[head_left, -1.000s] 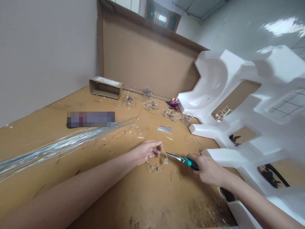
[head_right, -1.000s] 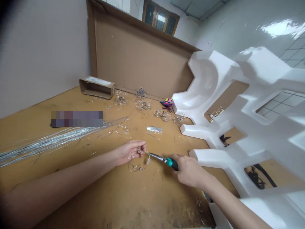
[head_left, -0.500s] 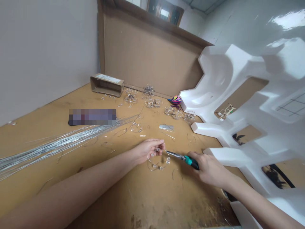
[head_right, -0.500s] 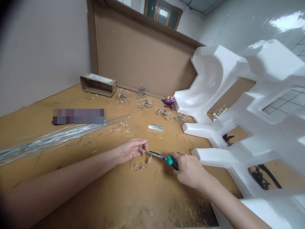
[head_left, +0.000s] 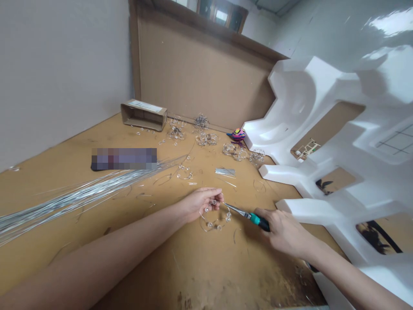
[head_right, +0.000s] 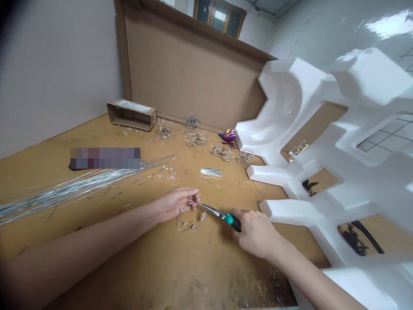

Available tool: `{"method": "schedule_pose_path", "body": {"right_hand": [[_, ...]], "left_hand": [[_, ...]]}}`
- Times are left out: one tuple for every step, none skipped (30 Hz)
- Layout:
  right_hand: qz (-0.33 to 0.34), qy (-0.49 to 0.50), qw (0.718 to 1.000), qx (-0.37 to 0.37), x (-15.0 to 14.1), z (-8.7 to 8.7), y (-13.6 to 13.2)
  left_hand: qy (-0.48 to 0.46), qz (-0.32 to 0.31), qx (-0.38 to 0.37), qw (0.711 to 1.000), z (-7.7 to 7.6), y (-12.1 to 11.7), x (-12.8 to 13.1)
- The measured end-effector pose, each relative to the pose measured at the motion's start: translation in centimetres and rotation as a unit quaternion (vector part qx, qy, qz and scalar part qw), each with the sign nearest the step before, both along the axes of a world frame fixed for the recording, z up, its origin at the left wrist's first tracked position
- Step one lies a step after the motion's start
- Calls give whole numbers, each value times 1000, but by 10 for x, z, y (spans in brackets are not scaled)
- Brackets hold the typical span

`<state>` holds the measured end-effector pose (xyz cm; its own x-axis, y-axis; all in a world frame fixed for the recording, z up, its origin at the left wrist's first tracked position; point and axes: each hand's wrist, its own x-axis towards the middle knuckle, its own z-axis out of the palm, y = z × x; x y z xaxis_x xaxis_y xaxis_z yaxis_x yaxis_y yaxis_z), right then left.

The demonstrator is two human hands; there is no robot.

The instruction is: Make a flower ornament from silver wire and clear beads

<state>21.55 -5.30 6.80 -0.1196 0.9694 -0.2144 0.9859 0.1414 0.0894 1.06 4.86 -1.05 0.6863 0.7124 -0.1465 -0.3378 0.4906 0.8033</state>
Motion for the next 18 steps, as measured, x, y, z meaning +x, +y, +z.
{"method": "schedule_pose_path", "body": {"right_hand": [[-3, 2, 1000, 0, 0, -1, 0], [-7, 5, 1000, -1, -1, -1, -1], [-10, 11, 1000, -3, -1, -2, -1], [-13, 21, 1000, -7, -1, -2, -1], [-16, 34, 999, -13, -1, -3, -1], [-19, 50, 998, -19, -1, -3, -1], [-22, 65, 997, -26, -1, -4, -1], [-24, 82, 996, -33, -1, -5, -1], [-26, 96, 994, -40, -1, -5, -2], [-29, 108, 993, -45, 0, -6, -2], [-33, 117, 991, -50, 0, -6, -3], [-37, 125, 990, -54, 0, -7, -3], [-41, 132, 989, -57, 0, -8, -4], [-47, 142, 987, -60, 0, -8, -4], [-53, 156, 984, -68, 0, -8, -5], [-60, 177, 979, -84, 0, -8, -5], [-68, 203, 971, -108, 0, -8, -6], [-77, 229, 961, -135, 1, -8, -6]], "left_hand": [[-1, 0, 1, 1000, -1, 0, 0], [-2, 1, 2, 1000, -1, 1, 0], [-3, 2, 3, 1000, -2, 1, 0], [-2, 3, 5, 1000, -2, 1, 0], [-3, 4, 8, 1000, -3, 1, 0], [-4, 4, 11, 1000, -3, 1, 1], [-5, 4, 14, 1000, -3, 1, 1], [-7, 4, 16, 1000, -3, 1, 1], [-9, 4, 18, 1000, -4, 1, 1], [-11, 4, 20, 1000, -4, 1, 1], [-11, 5, 21, 1000, -4, 1, 1], [-11, 6, 23, 1000, -4, 1, 1], [-10, 7, 26, 1000, -4, 1, 1], [-10, 8, 28, 1000, -4, 1, 1], [-8, 8, 31, 999, -3, 0, 1], [-7, 8, 32, 999, -3, 0, 1], [-5, 9, 32, 999, -2, -1, 1], [-3, 11, 31, 999, -2, -1, 1]]}}
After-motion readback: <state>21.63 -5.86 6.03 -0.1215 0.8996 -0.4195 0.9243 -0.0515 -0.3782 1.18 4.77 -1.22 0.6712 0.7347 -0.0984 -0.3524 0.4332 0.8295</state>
